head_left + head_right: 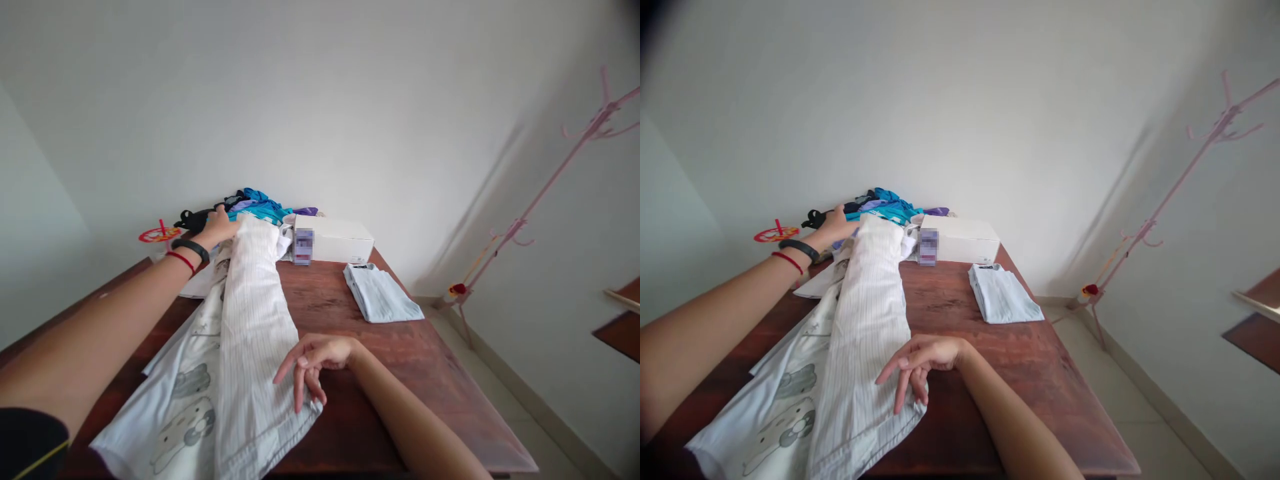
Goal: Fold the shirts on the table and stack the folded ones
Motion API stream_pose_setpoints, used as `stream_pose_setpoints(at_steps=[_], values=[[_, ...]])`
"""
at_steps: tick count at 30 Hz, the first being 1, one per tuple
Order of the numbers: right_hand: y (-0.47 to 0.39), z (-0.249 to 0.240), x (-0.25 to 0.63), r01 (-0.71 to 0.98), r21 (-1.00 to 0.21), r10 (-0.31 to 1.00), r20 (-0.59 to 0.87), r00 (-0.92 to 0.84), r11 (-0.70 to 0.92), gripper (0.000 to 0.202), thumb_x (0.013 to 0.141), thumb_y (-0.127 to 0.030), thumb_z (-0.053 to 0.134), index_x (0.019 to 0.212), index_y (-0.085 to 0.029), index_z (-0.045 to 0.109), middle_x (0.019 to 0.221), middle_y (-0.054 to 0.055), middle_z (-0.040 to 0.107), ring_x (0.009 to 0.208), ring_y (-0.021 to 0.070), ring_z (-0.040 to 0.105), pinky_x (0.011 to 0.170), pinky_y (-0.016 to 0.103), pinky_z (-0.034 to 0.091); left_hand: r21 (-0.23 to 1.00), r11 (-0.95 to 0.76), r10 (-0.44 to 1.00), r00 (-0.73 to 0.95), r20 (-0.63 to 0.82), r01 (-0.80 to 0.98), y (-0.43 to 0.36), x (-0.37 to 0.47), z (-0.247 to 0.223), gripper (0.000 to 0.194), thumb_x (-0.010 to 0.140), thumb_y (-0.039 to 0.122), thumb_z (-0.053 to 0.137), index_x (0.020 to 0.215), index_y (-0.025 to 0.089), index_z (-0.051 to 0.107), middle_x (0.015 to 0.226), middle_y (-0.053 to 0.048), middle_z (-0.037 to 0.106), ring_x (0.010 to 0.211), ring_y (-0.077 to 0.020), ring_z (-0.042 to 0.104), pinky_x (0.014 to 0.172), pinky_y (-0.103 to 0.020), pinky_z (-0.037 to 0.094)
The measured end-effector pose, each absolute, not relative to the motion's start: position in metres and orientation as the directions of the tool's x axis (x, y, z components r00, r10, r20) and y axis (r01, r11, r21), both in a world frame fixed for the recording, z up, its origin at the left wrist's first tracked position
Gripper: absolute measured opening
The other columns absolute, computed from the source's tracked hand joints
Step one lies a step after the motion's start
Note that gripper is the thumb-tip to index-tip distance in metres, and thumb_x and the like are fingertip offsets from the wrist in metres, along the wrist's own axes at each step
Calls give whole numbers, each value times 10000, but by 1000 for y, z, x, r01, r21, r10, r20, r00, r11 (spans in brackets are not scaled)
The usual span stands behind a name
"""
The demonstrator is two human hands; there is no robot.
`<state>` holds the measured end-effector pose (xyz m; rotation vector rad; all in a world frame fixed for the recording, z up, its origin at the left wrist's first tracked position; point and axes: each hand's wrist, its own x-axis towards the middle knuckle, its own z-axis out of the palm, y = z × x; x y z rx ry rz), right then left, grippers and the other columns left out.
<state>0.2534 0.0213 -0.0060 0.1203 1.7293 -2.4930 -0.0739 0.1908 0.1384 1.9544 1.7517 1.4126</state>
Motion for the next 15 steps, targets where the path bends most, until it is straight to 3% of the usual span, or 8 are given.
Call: stream_pose_setpoints(at_steps=[2,5,7,12,15], values=[[22,-8,252,114,-928,-19,-115,-993,-354,684,890,-566,719,1338,-56,635,947,174,806,581,201,752,586,275,607,538,-207,838,-135,529,817,179,-57,115,639,871,131,671,1424,-31,395,1511,-302,435,1408,-392,398,1191,-651,255],[23,-10,251,113,-923,-15,-115,-993,-367,659,895,-560,718,1329,-70,642,950,162,807,592,197,755,585,273,612,222,-376,800,195,567,899,152,-24,83,510,949,219,600,1435,98,503,1528,-188,486,1439,-311,414,1229,-481,311],[22,-11,250,122,-919,-29,-120,-992,-374,642,893,-556,723,1320,-83,650,938,147,809,592,190,755,583,264,611,95,-478,780,372,503,873,132,-4,63,436,989,296,552,1399,151,574,1496,-152,534,1408,-294,463,1206,-457,351],[24,-9,248,133,-917,-49,-123,-991,-377,654,877,-558,743,1327,-93,646,931,132,809,619,191,764,597,258,611,7,-679,722,666,188,734,97,17,34,288,1034,378,508,1155,233,725,1278,-85,692,1284,-283,564,1151,-472,360],[26,-9,249,118,-914,-55,-105,-993,-387,679,868,-574,744,1339,-96,639,935,131,809,636,196,768,615,268,617,0,-757,647,750,141,653,89,13,35,337,1069,365,451,922,213,714,1005,-44,729,1045,-227,647,1146,-481,319]])
